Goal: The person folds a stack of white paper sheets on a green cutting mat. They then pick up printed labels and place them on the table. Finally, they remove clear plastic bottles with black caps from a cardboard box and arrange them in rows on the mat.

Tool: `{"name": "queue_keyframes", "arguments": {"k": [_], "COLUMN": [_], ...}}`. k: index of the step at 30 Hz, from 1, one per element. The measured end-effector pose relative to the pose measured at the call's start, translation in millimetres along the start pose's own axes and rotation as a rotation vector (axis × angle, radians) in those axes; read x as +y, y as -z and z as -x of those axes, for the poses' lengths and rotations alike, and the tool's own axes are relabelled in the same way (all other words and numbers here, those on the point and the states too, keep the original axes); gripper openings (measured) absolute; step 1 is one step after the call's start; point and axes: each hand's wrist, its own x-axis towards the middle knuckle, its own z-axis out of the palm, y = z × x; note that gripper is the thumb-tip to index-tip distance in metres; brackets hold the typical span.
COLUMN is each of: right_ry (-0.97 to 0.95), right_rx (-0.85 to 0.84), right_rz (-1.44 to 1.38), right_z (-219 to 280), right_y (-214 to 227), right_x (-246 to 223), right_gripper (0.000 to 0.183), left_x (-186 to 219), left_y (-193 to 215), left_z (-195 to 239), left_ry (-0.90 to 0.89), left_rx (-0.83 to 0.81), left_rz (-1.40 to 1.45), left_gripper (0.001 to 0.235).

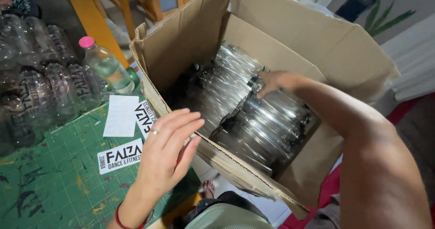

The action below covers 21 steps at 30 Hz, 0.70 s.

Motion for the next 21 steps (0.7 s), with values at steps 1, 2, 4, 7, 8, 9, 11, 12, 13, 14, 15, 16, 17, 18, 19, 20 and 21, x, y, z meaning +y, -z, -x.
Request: {"name": "queue_keyframes", "arguments": {"k": [1, 2, 4, 7, 8, 9, 11, 12, 13, 14, 15, 16, 17, 18, 19, 20, 21], "right_ry": [0.003, 0.013, 0.019, 0.019, 0.098, 0.176, 0.219, 0.266, 0.262, 0.494, 0.723, 0.723, 0.934, 1.141, 1.139, 1.161, 1.180], "right_rx": [-0.003, 0.031, 0.058, 0.067, 0.142, 0.219, 0.349, 0.489, 0.489, 0.563, 0.633, 0.634, 0.570, 0.499, 0.503, 0.507, 0.509], "right_rz": [0.005, 0.055, 0.097, 0.160, 0.102, 0.044, 0.037, 0.029, 0.028, -0.181, -0.394, -0.395, -0.574, -0.757, -0.762, -0.651, -0.540], "right_z": [-18, -34, -37, 4, 19, 33, 61, 76, 91, 106, 120, 130, 140, 149, 158, 168, 177], "right_y": [-8, -17, -25, -3, 9, 21, 55, 73, 80, 88, 96, 97, 97, 98, 97, 96, 95], "right_x": [6, 15, 19, 7, 7, 7, 1, -4, -10, -16, -22, -33, -45, -57, -67, -77, -87], "right_gripper": [0.120, 0.118, 0.117, 0.093, 0.081, 0.072, 0.033, 0.043, 0.043, 0.040, 0.066, 0.066, 0.064, 0.065, 0.065, 0.067, 0.074], "left_x": [-2, -3, -5, -11, -15, -18, -30, -36, -36, -37, -37, -41, -44, -49, -53, -57, -61], "left_y": [-1, -2, -5, -11, -15, -18, -28, -31, -32, -34, -37, -40, -43, -45, -48, -50, -53], "left_z": [-6, -13, -24, -40, -44, -48, -61, -67, -76, -85, -94, -97, -100, -103, -101, -98, -95], "left_ry": [0.005, 0.017, 0.027, 0.088, 0.107, 0.127, 0.176, 0.218, 0.216, 0.377, 0.538, 0.537, 0.610, 0.680, 0.677, 0.604, 0.531], "left_rx": [0.002, -0.009, -0.028, -0.077, -0.106, -0.135, -0.168, -0.200, -0.201, -0.267, -0.334, -0.335, -0.296, -0.260, -0.266, -0.231, -0.196], "left_rz": [-0.002, 0.024, 0.057, 0.126, 0.147, 0.169, 0.194, 0.210, 0.213, 0.248, 0.282, 0.282, 0.378, 0.474, 0.473, 0.505, 0.536], "left_gripper": [0.028, 0.027, 0.026, 0.030, 0.033, 0.036, 0.043, 0.051, 0.051, 0.078, 0.107, 0.107, 0.112, 0.120, 0.120, 0.116, 0.111]}}
